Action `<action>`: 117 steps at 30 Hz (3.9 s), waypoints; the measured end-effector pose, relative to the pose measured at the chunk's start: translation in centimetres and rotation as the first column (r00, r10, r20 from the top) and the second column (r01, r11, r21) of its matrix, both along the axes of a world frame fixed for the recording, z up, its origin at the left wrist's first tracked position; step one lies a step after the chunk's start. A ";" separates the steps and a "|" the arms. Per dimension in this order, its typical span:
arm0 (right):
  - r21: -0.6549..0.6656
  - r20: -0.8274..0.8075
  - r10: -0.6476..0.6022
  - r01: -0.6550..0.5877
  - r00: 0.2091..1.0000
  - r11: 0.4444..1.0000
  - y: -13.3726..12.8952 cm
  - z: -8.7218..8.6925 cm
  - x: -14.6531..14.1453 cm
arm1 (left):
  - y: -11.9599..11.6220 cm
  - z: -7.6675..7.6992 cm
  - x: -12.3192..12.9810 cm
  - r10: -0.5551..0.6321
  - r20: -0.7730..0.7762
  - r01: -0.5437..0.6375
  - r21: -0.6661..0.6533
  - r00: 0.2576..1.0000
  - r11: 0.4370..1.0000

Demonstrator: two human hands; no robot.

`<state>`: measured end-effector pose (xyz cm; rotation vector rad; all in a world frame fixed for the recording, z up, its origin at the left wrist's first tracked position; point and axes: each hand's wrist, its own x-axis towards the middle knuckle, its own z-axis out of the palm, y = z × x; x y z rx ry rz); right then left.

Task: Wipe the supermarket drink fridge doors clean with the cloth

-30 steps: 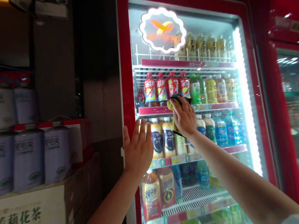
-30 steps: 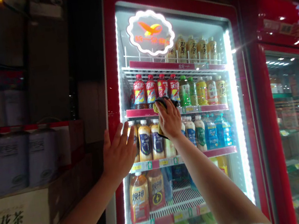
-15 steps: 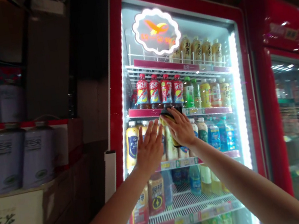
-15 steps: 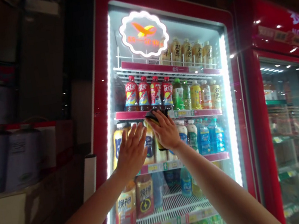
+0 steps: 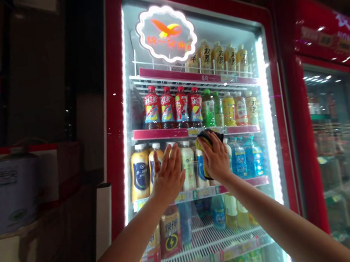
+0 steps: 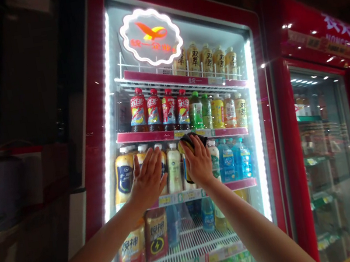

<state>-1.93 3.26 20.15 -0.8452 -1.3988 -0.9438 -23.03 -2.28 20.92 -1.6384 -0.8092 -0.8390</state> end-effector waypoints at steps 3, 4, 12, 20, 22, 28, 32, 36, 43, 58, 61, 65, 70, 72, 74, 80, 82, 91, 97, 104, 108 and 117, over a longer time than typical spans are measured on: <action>0.009 -0.001 0.022 -0.022 1.000 1.000 0.4 3.5 1.4 | 0.8 0.4 1.6 -0.033 -0.041 0.033 0.003 0.999 0.999; 0.010 -0.030 0.024 -0.024 0.999 1.000 0.7 4.3 2.2 | 0.9 0.5 2.0 -0.043 -0.046 0.043 0.001 0.998 0.999; 0.007 -0.220 -0.024 0.026 0.975 1.000 1.6 -1.8 5.2 | 0.7 -1.1 2.3 -0.065 -0.018 0.065 0.003 0.998 0.998; -0.005 0.009 0.000 0.001 1.000 1.000 0.6 2.8 4.6 | 1.8 -0.2 4.8 -0.085 -0.089 0.089 0.035 0.992 0.995; 0.013 -0.025 0.018 -0.018 1.000 1.000 1.3 4.4 6.4 | 2.1 -0.3 5.5 -0.091 -0.078 0.094 0.036 0.993 0.995; 0.034 -0.248 0.059 -0.052 0.967 0.998 3.1 1.6 10.7 | 1.4 -1.3 4.3 -0.077 -0.079 0.079 0.016 0.994 0.997; 0.024 -0.311 0.066 -0.062 0.948 0.998 2.8 -0.4 9.9 | 1.1 -1.5 3.5 -0.056 -0.108 0.059 0.019 0.993 0.998; -0.005 -0.214 0.078 -0.081 0.974 0.997 1.8 0.7 7.6 | 1.8 -1.0 5.1 -0.045 -0.122 0.048 0.027 0.991 0.998; 0.003 -0.056 0.052 -0.052 0.997 0.999 2.6 4.1 10.9 | 3.4 -0.2 9.6 -0.081 -0.127 0.085 0.026 0.989 0.996; -0.051 0.037 -0.002 0.003 0.999 0.999 2.2 0.7 12.2 | 3.8 -0.3 13.5 -0.039 -0.140 0.041 0.017 0.989 0.999; 0.006 -0.084 0.024 -0.024 0.996 1.000 3.4 3.4 15.0 | 4.2 0.1 15.4 -0.021 -0.146 0.020 -0.003 0.989 1.000; 0.068 -0.201 0.074 -0.062 0.977 0.996 4.8 1.5 18.9 | 4.5 -0.2 17.0 0.010 -0.120 -0.012 -0.014 0.993 1.000; 0.049 -0.184 0.020 -0.011 0.983 0.999 4.6 -4.7 19.7 | 4.7 -0.9 18.3 0.038 -0.108 -0.042 -0.036 0.993 0.998; 0.013 -0.102 -0.023 0.025 0.995 1.000 4.2 -4.9 19.2 | 4.9 -0.8 19.1 0.041 -0.118 -0.047 -0.050 0.992 0.998; -0.017 -0.015 -0.044 0.043 0.999 0.999 4.0 -3.5 19.0 | 5.3 -0.6 20.2 0.029 -0.122 -0.037 -0.063 0.992 0.997; 0.005 -0.154 0.037 -0.037 0.987 0.999 5.5 0.5 22.2 | 6.6 -0.8 23.2 -0.032 -0.082 0.027 -0.056 0.996 0.998; 0.026 -0.259 0.062 -0.057 0.964 0.998 5.9 -1.3 23.3 | 6.8 -1.3 23.8 -0.044 -0.056 0.040 -0.063 0.997 0.997; -0.034 -0.032 -0.014 0.013 0.999 0.999 5.0 -5.7 22.9 | 7.4 -2.5 24.7 -0.099 0.018 0.099 -0.012 0.995 0.995; -0.001 -0.246 0.002 -0.002 0.969 1.000 7.1 -1.2 26.5 | 7.9 -2.5 24.7 -0.166 0.036 0.167 -0.035 0.985 0.985; 0.009 -0.303 -0.029 0.033 0.953 0.999 6.7 -8.0 25.4 | 8.0 -2.5 24.9 -0.239 0.054 0.242 -0.048 0.969 0.969; 0.012 -0.178 -0.011 0.013 0.984 1.000 6.5 -3.5 24.2 | 8.1 -2.5 24.8 -0.281 0.067 0.284 -0.044 0.957 0.958; -0.077 -0.343 -0.091 0.069 0.935 0.995 6.7 -4.3 26.5 | 8.3 -2.5 24.5 -0.320 0.081 0.327 -0.103 0.944 0.940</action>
